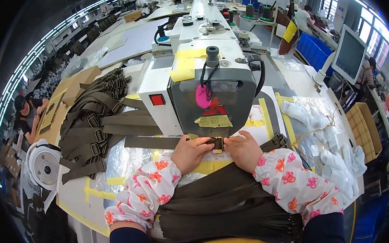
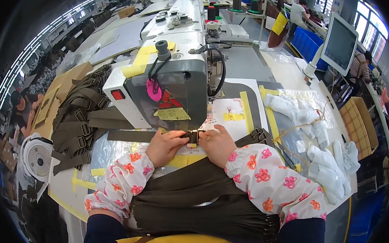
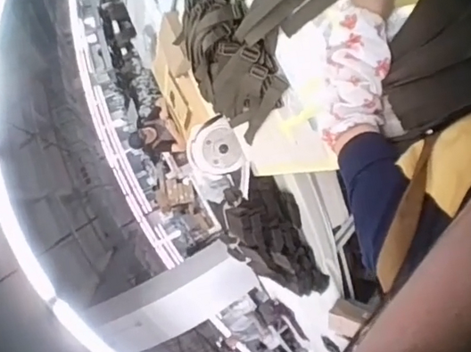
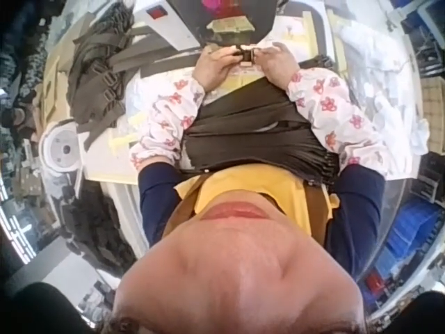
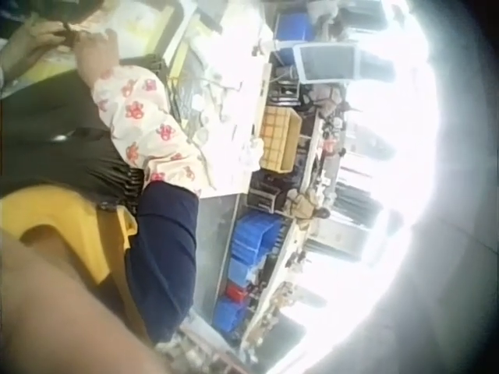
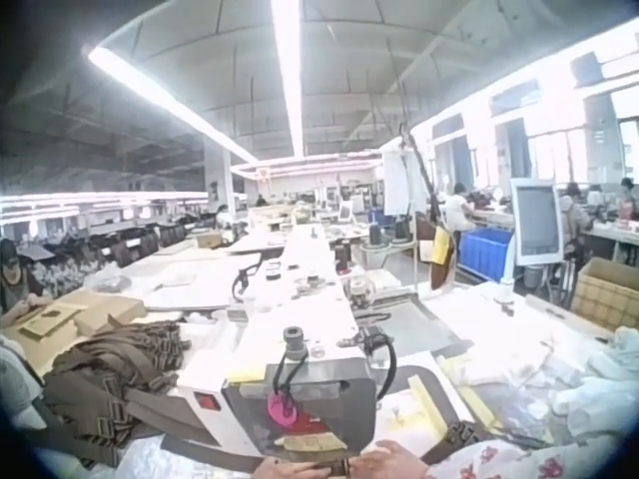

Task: Assembling and sewing metal hardware onto webbing straps at a sewing station.

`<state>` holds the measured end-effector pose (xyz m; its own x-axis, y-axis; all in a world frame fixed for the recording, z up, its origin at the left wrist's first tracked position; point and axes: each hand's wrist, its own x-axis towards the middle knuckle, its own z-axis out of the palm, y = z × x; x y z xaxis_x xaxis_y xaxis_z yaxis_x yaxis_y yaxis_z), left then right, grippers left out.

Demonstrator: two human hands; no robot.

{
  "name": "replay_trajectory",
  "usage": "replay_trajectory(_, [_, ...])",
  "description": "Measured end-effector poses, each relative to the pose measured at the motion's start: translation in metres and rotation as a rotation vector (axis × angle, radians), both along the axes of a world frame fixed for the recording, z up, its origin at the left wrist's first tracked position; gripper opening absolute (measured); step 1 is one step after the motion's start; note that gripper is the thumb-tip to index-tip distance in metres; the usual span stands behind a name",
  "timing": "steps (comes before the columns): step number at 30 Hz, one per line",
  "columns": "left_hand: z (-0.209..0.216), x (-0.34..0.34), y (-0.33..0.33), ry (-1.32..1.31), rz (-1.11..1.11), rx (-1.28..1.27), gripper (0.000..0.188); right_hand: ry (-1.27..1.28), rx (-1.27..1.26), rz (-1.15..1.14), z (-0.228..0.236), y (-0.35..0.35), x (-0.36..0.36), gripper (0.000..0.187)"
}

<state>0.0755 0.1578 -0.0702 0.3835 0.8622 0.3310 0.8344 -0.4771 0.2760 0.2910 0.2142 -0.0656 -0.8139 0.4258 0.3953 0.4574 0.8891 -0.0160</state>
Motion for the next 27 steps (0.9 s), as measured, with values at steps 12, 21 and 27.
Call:
replay_trajectory(12, [-0.012, -0.006, 0.019, -0.103, 0.038, 0.063, 0.017, -0.147, -0.070, -0.046, 0.008, 0.011, -0.005, 0.019])
replay_trajectory(21, [-0.017, -0.008, 0.023, -0.051, 0.106, 0.006, 0.019, -0.114, -0.078, -0.084, 0.007, 0.011, -0.002, 0.024])
replay_trajectory(27, [-0.013, -0.009, 0.024, -0.088, 0.073, 0.040, 0.020, -0.035, -0.106, -0.069, 0.001, 0.015, -0.005, 0.027])
